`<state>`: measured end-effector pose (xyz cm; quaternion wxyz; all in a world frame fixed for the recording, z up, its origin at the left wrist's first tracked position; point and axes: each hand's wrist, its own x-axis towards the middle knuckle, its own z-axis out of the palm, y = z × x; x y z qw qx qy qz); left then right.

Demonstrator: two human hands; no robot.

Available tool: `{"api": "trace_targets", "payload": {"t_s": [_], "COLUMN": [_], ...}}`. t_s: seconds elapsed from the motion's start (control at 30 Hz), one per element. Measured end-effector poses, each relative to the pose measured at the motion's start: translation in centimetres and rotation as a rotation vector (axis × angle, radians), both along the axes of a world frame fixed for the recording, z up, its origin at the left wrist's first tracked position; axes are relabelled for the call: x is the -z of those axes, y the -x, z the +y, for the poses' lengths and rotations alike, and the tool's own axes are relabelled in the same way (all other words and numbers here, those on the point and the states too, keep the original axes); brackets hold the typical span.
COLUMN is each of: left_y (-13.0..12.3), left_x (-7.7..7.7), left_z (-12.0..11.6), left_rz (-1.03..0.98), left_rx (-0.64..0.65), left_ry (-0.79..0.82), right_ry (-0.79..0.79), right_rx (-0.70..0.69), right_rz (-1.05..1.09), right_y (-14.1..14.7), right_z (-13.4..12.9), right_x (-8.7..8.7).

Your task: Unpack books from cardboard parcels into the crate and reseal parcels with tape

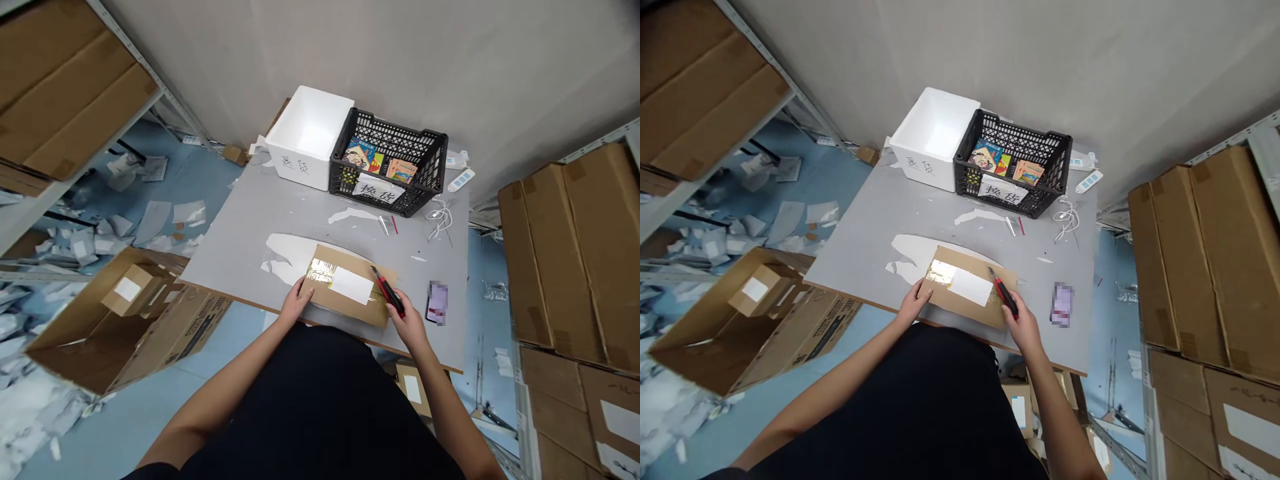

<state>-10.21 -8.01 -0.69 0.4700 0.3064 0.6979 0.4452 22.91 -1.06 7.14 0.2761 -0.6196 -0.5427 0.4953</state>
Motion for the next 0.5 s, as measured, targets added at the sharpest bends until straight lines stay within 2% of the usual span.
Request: {"api": "trace_targets", "payload": {"t_s": [0.1,0.27,0.43,0.5], "left_y": [-0.1,0.0,0.0,0.0], "left_x": [0.1,0.7,1.0,1.1], "left_z": [0.1,0.2,-0.1,-0.1], "left_rz": [0.0,-0.011,0.028,0.058], "left_rx": [-0.03,-0.076,-0.049,-0.032], "left_ry": [-0.054,-0.079,-0.091,-0.098], "right_ry": [-0.092,-0.156,-0.351,-0.412], "right_rx": [-0.325,-0.643,-1.043,-1.152], "right_rz": [-0.086,-0.138,-0.53,-0.684], "right_y": [3.8,9.1,12.1,12.9], "right_z": [1.7,4.1,5.8,6.2], "right_x": [-1.7,-2.6,-3.5,-3.8]}}
